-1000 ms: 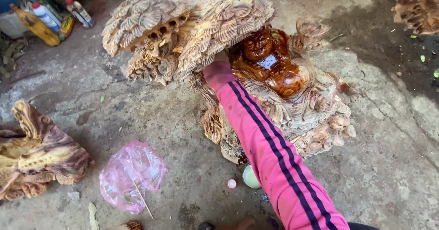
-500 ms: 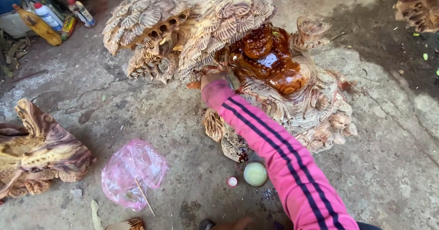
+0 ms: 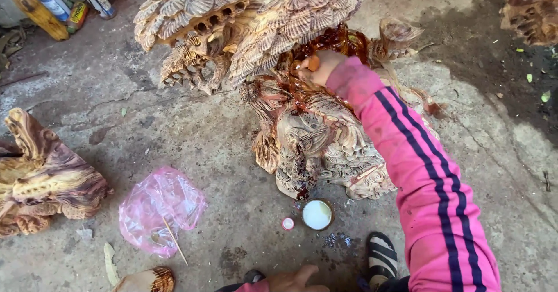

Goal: Applying a liquid finish or stain to an intricately carved wooden sculpture using a paintbrush.

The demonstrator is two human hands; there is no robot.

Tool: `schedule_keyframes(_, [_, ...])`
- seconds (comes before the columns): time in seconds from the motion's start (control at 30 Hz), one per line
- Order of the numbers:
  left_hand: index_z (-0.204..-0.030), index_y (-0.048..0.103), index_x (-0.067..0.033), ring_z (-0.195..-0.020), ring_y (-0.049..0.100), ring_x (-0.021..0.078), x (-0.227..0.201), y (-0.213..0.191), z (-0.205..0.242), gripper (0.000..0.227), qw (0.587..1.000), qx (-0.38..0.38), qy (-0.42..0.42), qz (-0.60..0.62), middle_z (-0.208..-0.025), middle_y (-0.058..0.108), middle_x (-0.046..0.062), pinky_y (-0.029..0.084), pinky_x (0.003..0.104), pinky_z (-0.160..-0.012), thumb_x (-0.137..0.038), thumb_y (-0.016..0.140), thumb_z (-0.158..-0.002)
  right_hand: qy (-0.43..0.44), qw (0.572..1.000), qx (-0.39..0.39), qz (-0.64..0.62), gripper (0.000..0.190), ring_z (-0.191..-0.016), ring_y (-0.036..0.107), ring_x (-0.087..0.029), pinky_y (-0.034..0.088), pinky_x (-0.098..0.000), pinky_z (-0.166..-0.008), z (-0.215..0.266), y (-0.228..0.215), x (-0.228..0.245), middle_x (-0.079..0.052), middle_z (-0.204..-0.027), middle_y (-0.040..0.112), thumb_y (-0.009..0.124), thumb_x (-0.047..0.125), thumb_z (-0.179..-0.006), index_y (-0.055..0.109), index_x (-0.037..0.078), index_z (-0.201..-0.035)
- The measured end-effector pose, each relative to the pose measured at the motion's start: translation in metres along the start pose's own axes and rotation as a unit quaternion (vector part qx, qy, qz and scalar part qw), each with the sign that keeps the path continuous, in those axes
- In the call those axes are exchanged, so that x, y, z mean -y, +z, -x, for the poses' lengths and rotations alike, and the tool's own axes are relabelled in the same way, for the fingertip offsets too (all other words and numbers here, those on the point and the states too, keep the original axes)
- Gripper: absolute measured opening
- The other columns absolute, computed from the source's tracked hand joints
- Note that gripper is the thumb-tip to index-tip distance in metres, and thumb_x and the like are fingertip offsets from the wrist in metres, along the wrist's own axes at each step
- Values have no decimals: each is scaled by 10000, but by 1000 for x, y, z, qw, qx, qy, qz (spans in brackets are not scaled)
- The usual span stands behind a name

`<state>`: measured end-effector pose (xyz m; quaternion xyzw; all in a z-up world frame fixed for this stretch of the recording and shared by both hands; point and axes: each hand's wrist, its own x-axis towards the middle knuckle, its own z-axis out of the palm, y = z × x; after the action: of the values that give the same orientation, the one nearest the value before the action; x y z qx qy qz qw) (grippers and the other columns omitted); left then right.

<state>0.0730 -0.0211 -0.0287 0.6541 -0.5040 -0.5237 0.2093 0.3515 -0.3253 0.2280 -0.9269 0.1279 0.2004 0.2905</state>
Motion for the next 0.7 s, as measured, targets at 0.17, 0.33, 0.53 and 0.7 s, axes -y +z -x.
schedule_keyframes(0.17, [-1545,335,-374,-1255,461,546,2,1,1,590,999,-16,17,-39,-1670,137,214,463,557,-939,-500,434,-978,-32,997,20,-70,217,-1033,604,-228,422,-445,-1056,2,13,-73,-17,-1235,678,570,225,-1014,707,187,-1177])
schedule_keyframes(0.33, [-1548,404,-252,-1075,569,533,14,21,-8,564,987,-62,24,-147,-1578,182,298,520,617,-721,-438,472,-1020,198,911,-40,-360,207,-963,679,-363,574,-425,-667,-3,-3,-104,-150,-1197,724,651,-90,-794,686,65,-927])
schedule_keyframes(0.53, [-1551,400,-326,-1182,531,509,21,28,-17,517,985,-55,-2,-161,-1602,176,247,512,619,-756,-343,454,-1037,-78,997,-11,-23,213,-1095,632,-244,418,-494,-1114,11,9,-72,52,-1312,686,615,249,-972,719,227,-1157])
schedule_keyframes(0.7, [-1591,314,-276,-1058,548,569,2,11,4,614,988,-30,-4,-151,-1633,128,270,505,609,-741,-372,509,-1017,19,998,57,27,263,-749,527,-191,507,-385,-821,34,12,-100,-7,-925,628,479,278,-1081,701,151,-1021])
